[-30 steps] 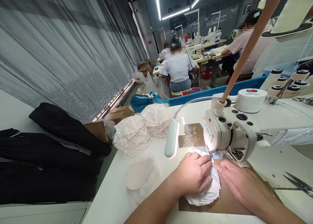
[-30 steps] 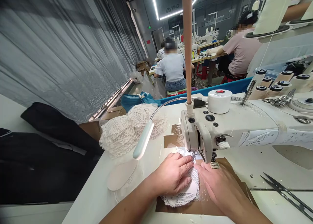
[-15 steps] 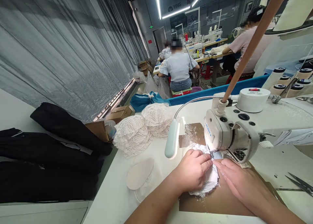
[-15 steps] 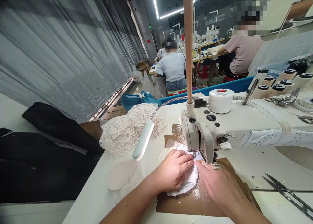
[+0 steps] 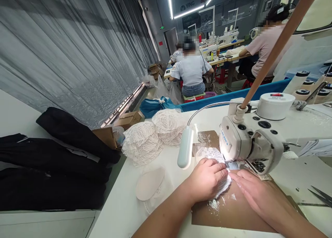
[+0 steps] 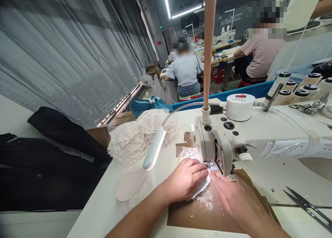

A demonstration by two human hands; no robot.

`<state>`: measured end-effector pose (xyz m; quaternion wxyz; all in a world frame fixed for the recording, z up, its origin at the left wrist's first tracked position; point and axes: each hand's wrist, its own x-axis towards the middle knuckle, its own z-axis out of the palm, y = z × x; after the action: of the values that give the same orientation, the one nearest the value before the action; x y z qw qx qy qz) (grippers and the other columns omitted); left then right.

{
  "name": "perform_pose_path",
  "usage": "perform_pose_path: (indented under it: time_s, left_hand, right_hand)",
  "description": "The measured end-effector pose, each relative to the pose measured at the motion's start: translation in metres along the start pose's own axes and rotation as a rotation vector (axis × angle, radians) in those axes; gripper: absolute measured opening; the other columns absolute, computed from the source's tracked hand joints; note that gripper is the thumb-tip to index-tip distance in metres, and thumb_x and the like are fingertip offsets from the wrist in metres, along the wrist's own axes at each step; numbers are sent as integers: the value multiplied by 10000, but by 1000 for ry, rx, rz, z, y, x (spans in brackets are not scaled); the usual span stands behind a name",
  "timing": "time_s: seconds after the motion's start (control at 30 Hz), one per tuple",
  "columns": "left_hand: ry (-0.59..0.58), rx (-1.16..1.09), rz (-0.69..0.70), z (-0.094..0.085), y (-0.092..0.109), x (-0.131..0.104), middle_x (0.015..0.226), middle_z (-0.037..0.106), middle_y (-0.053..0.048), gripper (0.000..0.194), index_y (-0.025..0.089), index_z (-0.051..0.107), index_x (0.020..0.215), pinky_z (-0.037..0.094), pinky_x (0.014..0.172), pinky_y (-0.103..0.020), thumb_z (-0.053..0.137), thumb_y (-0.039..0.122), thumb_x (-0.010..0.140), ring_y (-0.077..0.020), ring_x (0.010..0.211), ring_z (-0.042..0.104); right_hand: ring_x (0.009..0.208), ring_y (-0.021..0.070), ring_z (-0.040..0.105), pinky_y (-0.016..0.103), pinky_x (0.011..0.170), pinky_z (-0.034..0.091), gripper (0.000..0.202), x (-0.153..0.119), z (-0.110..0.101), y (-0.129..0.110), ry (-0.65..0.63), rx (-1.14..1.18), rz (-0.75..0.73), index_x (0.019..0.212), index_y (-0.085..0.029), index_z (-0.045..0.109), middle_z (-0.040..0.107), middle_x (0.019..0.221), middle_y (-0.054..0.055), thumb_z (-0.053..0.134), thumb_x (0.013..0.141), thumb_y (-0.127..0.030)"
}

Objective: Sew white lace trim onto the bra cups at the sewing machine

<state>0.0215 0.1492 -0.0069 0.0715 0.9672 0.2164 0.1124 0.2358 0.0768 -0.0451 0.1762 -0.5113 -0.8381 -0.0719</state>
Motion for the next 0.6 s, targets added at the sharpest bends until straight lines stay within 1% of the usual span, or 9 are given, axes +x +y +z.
perform_pose_path:
  time_s: [0.1,0.23,0.3,0.37,0.47,0.6]
  left_hand:
    - [9,-4,-27,1,-2,1,1297,602,-83,372,170,537,1254,412,913,-364,460,315,920,-211,1089,517]
    - [45,-11,-51,-2,-2,2,1248,624,-100,359,163,549,1237,417,904,-374,427,306,931,-225,1070,527]
    - [54,-11,-60,-5,-1,2,1227,630,-99,359,161,544,1240,414,912,-380,407,306,941,-229,1068,526]
    - [45,-2,-54,-8,0,0,1232,618,-91,364,167,538,1245,405,933,-387,414,318,937,-234,1084,516]
    - [12,19,-26,-12,2,-3,1279,579,-84,367,198,550,1227,391,953,-395,438,377,928,-241,1123,499]
    - [-19,16,15,-16,4,-5,1289,578,-76,359,228,570,1201,386,949,-390,438,430,935,-224,1117,503]
  right_hand:
    - [773,130,690,213,567,538,467,-1,3,-1,-30,36,46,1201,-227,628,690,1143,46,314,876,-108]
    - [689,136,676,236,523,520,484,-2,8,1,-33,31,71,1218,-233,621,692,1135,52,321,862,-101]
    - [661,141,668,244,511,511,478,-2,9,2,-33,30,82,1223,-241,619,703,1097,53,330,865,-113]
    - [673,154,669,255,533,515,466,-3,9,3,-28,32,102,1239,-250,609,715,1043,55,342,875,-134]
    - [747,186,678,278,594,529,437,-5,7,3,-18,34,141,1242,-267,604,719,986,61,357,894,-172]
    - [753,187,671,284,602,524,420,-3,2,1,-7,40,180,1221,-279,606,710,993,61,339,910,-187]
